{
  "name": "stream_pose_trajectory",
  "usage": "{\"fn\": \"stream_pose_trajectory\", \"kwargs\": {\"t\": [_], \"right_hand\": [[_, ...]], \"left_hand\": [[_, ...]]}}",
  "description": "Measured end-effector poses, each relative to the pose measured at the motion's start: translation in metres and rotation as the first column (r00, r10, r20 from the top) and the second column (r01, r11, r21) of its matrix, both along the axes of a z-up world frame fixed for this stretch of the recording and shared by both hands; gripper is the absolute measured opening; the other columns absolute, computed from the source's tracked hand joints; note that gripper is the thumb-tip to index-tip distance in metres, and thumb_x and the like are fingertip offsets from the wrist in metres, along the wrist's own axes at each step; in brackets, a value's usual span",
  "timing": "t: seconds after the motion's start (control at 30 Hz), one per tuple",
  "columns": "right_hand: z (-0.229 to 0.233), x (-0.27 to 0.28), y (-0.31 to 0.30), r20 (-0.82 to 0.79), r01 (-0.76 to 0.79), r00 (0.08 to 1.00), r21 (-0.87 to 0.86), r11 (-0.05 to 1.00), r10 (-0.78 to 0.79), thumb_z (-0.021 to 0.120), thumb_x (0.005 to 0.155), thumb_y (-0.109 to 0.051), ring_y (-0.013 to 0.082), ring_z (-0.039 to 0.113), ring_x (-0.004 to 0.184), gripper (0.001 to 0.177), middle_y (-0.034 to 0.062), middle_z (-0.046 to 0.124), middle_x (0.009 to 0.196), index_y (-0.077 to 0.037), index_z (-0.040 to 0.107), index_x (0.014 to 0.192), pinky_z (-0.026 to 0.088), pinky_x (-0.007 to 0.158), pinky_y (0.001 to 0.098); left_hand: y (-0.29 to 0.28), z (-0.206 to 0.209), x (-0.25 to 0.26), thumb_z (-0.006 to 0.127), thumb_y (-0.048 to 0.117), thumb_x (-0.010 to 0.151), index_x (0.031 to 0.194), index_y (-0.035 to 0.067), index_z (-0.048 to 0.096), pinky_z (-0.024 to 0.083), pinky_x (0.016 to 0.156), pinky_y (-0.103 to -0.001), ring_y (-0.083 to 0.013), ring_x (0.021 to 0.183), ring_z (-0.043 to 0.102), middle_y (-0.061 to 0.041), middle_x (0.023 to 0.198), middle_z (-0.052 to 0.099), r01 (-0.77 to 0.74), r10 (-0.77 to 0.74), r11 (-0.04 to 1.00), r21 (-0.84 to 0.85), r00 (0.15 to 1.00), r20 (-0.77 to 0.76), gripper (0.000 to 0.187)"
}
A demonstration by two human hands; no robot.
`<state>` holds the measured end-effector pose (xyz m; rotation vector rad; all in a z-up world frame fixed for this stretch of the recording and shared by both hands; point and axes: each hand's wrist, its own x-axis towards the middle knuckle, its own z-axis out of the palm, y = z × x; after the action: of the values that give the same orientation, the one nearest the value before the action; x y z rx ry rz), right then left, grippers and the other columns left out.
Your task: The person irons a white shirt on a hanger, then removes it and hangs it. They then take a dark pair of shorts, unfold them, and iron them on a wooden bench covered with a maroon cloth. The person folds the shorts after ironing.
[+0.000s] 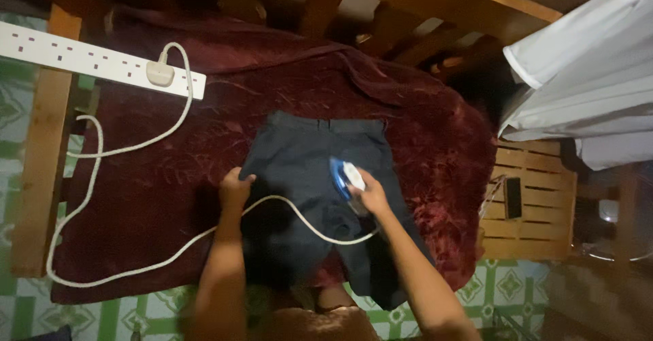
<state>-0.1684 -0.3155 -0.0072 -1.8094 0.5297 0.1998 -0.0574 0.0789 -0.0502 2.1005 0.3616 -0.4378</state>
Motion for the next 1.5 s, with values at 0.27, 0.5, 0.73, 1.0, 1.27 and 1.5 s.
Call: {"fn": "stream_pose_trajectory", "kwargs": {"t": [0.27,0.5,0.73,1.0,1.27,1.5], "right_hand": [[-0.03,0.094,0.018,-0.016,0.165,0.986,0.11,0.98,-0.164,0.077,0.083,-0.012,0.0208,0.065,0.102,0.058,0.0075,0.072,0.119,-0.007,0.061,0.139,0.053,0.089,0.035],[0.001,-0.005,0.011,-0.32,0.221,0.936,0.212,0.952,-0.146,0.076,0.082,-0.004,0.0233,0.063,0.088,0.06,0.0079,0.071,0.107,-0.009,0.062,0.14,0.05,0.074,0.0387],[-0.037,0.063,0.023,-0.009,0.101,0.995,-0.088,0.991,-0.102,0.081,0.083,-0.009,0.0196,0.066,0.107,0.056,0.0082,0.07,0.122,-0.005,0.062,0.136,0.053,0.092,0.0336],[-0.026,0.039,0.003,0.005,-0.063,0.998,-0.131,0.989,0.065,0.081,0.083,-0.01,0.0205,0.063,0.122,0.06,0.0102,0.068,0.132,-0.003,0.058,0.139,0.047,0.105,0.0311],[-0.004,-0.003,-0.025,0.096,0.138,0.987,-0.126,0.982,-0.126,0.078,0.085,-0.005,0.0192,0.065,0.119,0.059,0.0091,0.069,0.13,-0.004,0.058,0.14,0.049,0.105,0.0334],[-0.018,0.096,-0.042,0.179,0.102,0.983,-0.327,0.94,-0.044,0.08,0.083,-0.006,0.0223,0.065,0.12,0.058,0.0122,0.069,0.131,-0.003,0.06,0.137,0.047,0.105,0.0325]], "left_hand": [[0.012,-0.071,0.0,0.076,0.032,0.088,0.103,0.008,0.073,0.053,0.081,-0.047,-0.0396,0.092,0.071,-0.02,0.098,0.073,-0.006,0.005,0.999,-0.045,1.0,-0.003,0.029],[0.016,-0.081,0.003,0.076,0.042,0.086,0.122,0.005,0.07,0.049,0.095,-0.049,-0.0414,0.115,0.063,-0.021,0.122,0.069,0.065,-0.063,0.991,0.114,0.998,-0.015,0.052],[0.019,-0.087,0.005,0.074,0.044,0.086,0.134,0.005,0.065,0.048,0.102,-0.047,-0.041,0.123,0.061,-0.022,0.131,0.066,0.094,-0.073,0.987,0.129,0.984,-0.161,0.062],[0.019,-0.09,0.002,0.074,0.041,0.088,0.131,0.001,0.066,0.047,0.105,-0.047,-0.0421,0.126,0.059,-0.024,0.134,0.064,0.096,-0.086,0.988,0.123,0.993,-0.086,0.06],[0.018,-0.084,0.005,0.075,0.041,0.091,0.13,-0.003,0.065,0.046,0.105,-0.048,-0.0443,0.125,0.058,-0.027,0.132,0.064,0.135,-0.14,0.982,0.131,0.99,0.031,0.06],[0.016,-0.066,0.002,0.073,0.041,0.088,0.133,0.004,0.066,0.047,0.104,-0.047,-0.0418,0.125,0.059,-0.023,0.133,0.065,0.045,-0.031,0.995,0.093,0.989,-0.143,0.059]]}}
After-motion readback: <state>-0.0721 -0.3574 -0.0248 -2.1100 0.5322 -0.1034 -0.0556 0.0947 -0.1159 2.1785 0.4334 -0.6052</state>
